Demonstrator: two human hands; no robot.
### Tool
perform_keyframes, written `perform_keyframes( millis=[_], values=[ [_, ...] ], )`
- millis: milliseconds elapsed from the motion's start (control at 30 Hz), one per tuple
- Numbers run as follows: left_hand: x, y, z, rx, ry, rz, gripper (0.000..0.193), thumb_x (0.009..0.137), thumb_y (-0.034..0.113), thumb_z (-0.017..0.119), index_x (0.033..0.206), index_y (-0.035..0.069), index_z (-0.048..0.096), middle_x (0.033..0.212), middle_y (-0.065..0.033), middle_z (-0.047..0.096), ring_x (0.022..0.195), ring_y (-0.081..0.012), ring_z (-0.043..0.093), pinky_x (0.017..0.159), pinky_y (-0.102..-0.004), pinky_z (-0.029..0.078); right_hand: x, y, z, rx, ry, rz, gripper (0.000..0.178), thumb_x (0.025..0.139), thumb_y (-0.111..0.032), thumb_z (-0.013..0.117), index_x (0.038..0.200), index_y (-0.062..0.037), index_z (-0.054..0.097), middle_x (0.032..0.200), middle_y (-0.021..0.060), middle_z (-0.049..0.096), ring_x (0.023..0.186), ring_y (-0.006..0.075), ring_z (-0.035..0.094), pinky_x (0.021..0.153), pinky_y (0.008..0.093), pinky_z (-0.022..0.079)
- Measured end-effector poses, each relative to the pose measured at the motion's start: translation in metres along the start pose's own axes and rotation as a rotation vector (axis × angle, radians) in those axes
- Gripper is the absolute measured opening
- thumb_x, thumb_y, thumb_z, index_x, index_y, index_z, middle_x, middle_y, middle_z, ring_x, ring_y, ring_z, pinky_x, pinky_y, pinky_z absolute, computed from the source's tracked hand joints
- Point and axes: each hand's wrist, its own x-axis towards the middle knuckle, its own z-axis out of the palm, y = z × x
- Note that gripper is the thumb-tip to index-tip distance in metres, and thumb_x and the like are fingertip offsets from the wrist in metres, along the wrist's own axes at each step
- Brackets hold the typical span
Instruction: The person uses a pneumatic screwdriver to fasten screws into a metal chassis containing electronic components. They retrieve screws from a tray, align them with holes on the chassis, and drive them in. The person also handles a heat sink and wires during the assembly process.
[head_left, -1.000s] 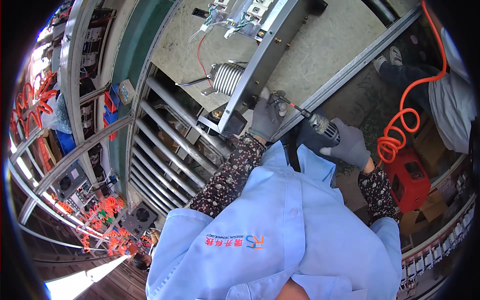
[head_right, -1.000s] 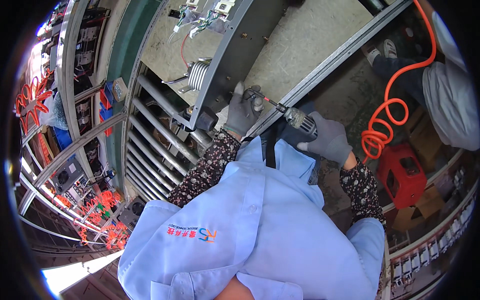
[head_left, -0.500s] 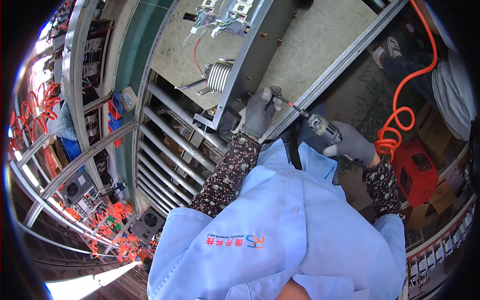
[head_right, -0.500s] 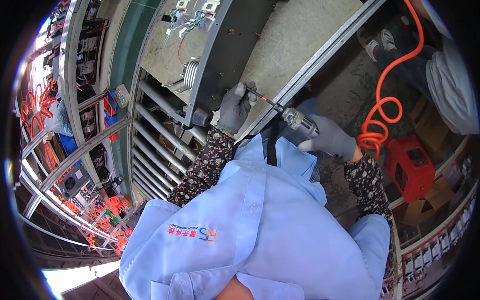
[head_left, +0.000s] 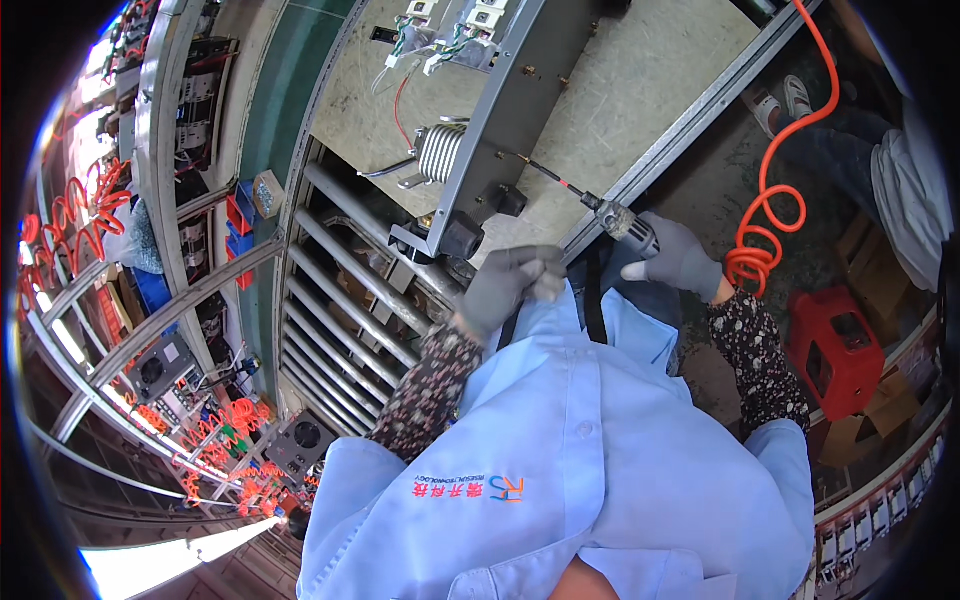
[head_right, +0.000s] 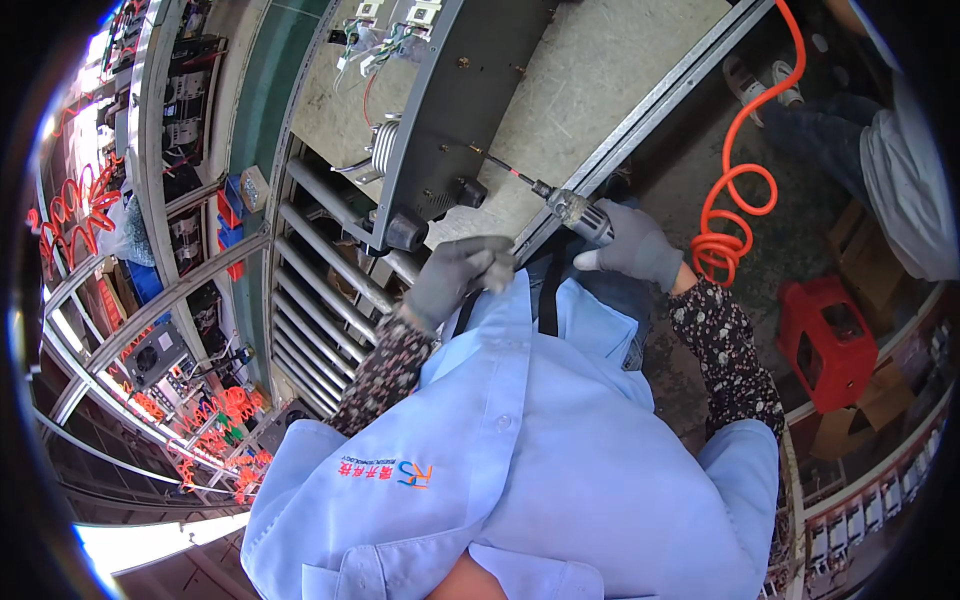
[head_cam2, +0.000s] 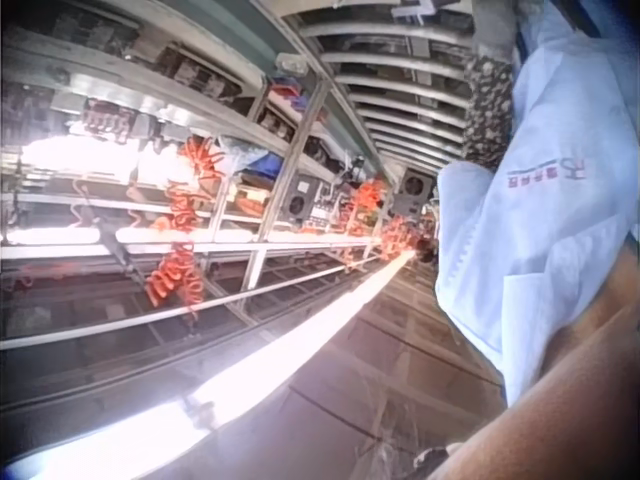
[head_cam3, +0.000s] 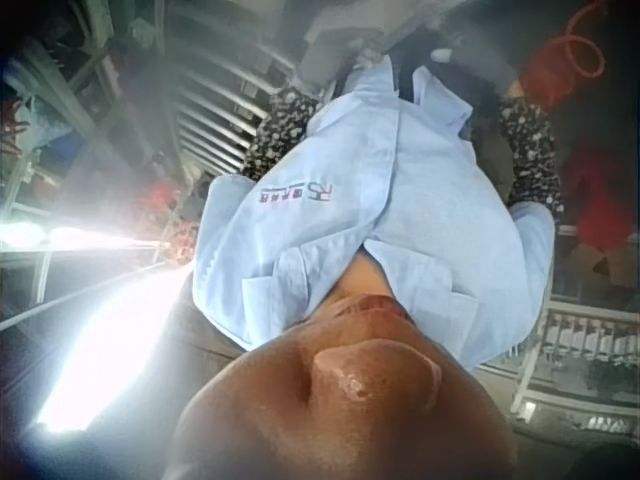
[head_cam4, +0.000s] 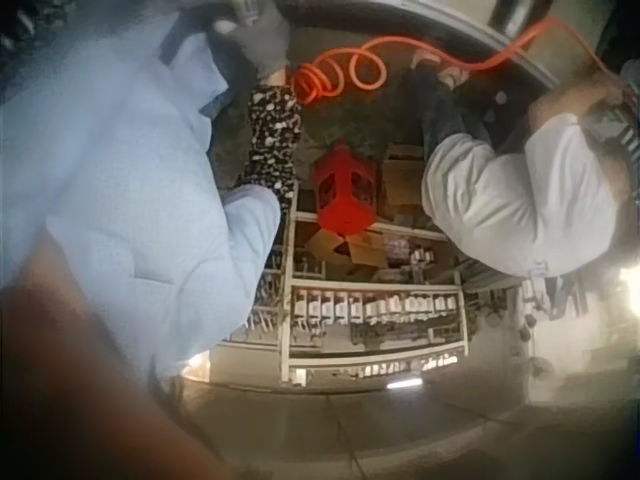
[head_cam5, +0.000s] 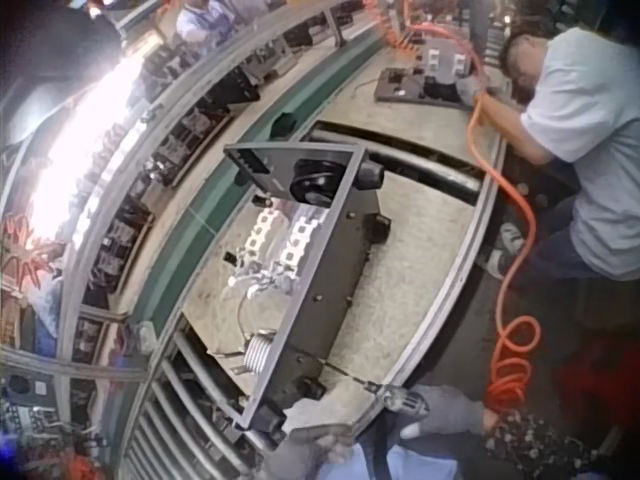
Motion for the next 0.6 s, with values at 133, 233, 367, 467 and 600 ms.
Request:
perform_keyframes(
  millis=[133, 233, 367, 467, 600],
  values=[
    [-0.058, 0.083, 0.015, 0.175, 0.038, 0.019, 0.028, 0.086, 0.004, 0.044, 0.112, -0.007, 0.044, 0.089, -0.0171, 0.059, 0.071, -0.0189, 0.061, 0.057, -0.0251, 0.05, 0.001, 0.001, -0.004, -0.019, -0.011, 0.011, 0.058, 0.053, -0.034, 0.074, 0.095, -0.0034, 0.051, 0.078, 0.0118, 0.056, 0.071, 0.026, 0.054, 0.066, 0.0343, 0.043],
    [-0.068, 0.126, -0.012, 0.206, 0.214, 0.317, 0.026, 0.085, 0.01, 0.05, 0.105, -0.005, 0.047, 0.084, -0.0162, 0.061, 0.068, -0.0189, 0.063, 0.052, -0.0232, 0.051, 0.004, 0.002, -0.007, -0.04, -0.02, 0.014, 0.059, 0.053, -0.036, 0.074, 0.096, -0.0032, 0.051, 0.078, 0.0125, 0.056, 0.072, 0.0277, 0.055, 0.066, 0.035, 0.043],
    [-0.014, 0.158, -0.079, 0.463, 0.61, 0.388, 0.022, 0.084, 0.02, 0.055, 0.091, -0.001, 0.057, 0.069, -0.0038, 0.058, 0.051, -0.0051, 0.05, 0.044, -0.0168, 0.037, 0.001, -0.006, -0.011, -0.139, -0.031, 0.03, 0.061, 0.053, -0.042, 0.072, 0.097, -0.0053, 0.052, 0.08, 0.0151, 0.058, 0.076, 0.0327, 0.057, 0.068, 0.0384, 0.044],
    [0.038, 0.158, -0.127, 0.451, 0.63, 0.34, 0.021, 0.083, 0.019, 0.057, 0.091, -0.001, 0.06, 0.069, -0.0015, 0.058, 0.05, -0.0041, 0.047, 0.045, -0.0162, 0.035, 0.003, -0.014, -0.012, -0.19, -0.028, 0.026, 0.062, 0.053, -0.045, 0.071, 0.098, -0.0065, 0.052, 0.08, 0.0163, 0.058, 0.076, 0.0349, 0.057, 0.068, 0.0403, 0.044],
    [0.095, 0.142, -0.145, 0.405, 0.498, 0.325, 0.02, 0.082, 0.014, 0.058, 0.092, -0.003, 0.06, 0.072, -0.0047, 0.061, 0.053, -0.0059, 0.052, 0.047, -0.0179, 0.041, 0.002, -0.014, -0.014, -0.296, -0.033, 0.042, 0.063, 0.053, -0.045, 0.071, 0.099, -0.0068, 0.051, 0.078, 0.0161, 0.059, 0.075, 0.0346, 0.058, 0.066, 0.0413, 0.044]
  ],
)
